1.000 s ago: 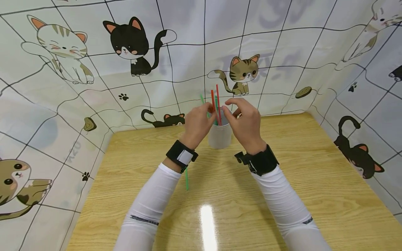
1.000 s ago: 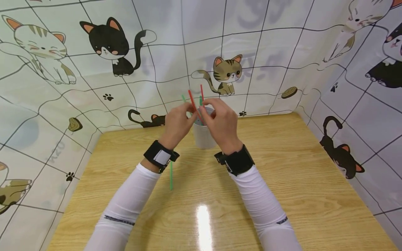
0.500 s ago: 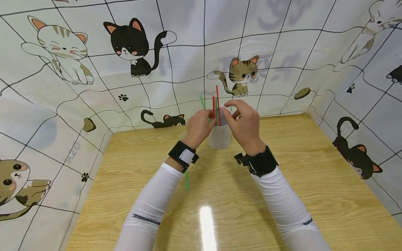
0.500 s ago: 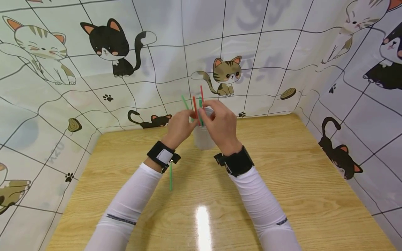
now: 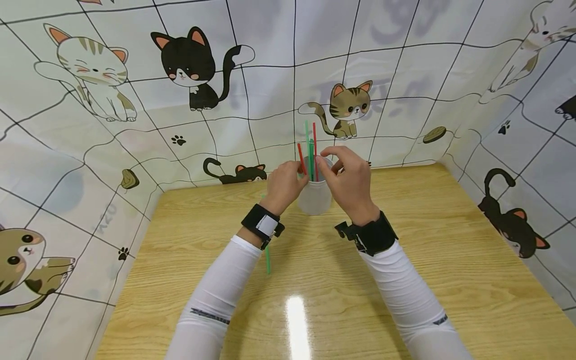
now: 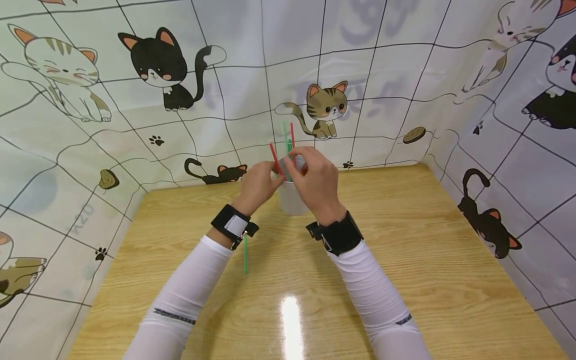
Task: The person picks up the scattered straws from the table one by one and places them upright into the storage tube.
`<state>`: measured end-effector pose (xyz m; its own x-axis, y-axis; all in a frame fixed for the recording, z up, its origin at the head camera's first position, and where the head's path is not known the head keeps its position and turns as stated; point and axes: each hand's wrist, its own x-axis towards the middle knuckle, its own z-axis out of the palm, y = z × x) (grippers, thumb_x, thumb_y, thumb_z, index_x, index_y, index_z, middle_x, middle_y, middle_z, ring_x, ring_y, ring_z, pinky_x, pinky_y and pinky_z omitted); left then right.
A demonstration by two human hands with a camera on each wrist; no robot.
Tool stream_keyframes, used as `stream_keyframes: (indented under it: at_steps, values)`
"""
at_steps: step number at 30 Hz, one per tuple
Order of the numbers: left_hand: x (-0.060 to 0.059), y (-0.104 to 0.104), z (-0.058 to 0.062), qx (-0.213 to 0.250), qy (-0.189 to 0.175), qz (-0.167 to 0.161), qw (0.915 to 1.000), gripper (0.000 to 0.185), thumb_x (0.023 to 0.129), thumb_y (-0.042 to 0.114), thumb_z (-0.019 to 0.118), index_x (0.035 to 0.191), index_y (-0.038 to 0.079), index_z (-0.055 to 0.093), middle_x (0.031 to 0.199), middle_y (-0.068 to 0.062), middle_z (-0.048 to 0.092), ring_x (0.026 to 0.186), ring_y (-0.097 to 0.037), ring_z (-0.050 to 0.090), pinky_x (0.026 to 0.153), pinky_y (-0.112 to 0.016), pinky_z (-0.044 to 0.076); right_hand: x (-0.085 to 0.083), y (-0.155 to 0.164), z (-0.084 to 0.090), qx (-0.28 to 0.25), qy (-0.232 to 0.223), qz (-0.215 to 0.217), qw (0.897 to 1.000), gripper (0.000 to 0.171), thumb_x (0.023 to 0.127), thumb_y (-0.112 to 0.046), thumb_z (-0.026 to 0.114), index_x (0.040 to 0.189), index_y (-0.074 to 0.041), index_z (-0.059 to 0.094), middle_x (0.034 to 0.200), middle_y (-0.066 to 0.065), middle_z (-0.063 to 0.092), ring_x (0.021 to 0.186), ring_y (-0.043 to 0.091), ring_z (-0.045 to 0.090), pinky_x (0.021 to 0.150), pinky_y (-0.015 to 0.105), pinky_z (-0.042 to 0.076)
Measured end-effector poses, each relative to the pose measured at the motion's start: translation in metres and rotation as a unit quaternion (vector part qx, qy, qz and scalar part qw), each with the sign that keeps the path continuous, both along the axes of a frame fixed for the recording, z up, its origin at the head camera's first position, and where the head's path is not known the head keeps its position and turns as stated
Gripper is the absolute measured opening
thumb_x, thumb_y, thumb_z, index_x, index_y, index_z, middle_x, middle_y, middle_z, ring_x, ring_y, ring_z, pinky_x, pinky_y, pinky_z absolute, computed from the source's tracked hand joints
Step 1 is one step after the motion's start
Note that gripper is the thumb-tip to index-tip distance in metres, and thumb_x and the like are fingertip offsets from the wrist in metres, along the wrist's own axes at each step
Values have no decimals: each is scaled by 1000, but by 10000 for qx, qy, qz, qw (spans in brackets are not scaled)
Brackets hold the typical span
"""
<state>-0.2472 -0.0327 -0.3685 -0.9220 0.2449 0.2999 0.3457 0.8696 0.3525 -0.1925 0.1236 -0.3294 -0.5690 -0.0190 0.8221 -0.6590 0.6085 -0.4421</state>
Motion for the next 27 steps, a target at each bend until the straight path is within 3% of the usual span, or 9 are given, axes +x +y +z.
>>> stream_keyframes:
  at_steps: [6,27]
  values:
    - [0,-5,-3,73,-16,26,10000,22,95,28,71,105,8,73,103,-5,76,85,-23,72,64,-38,56,1,-2,-1,-98,-81,45,9999,15,92,-12,74,98,1,73,93,17,75,52,20,59,54,17,30]
    - [6,-23,-13,77,-6,158,9998,24,97,30,67,107,11,75,107,-5,75,96,-22,72,76,-37,58,4,-8,-10,-8,-277,164,9995,13,94,-12,72,102,-2,73,91,16,73,54,18,56,55,25,35]
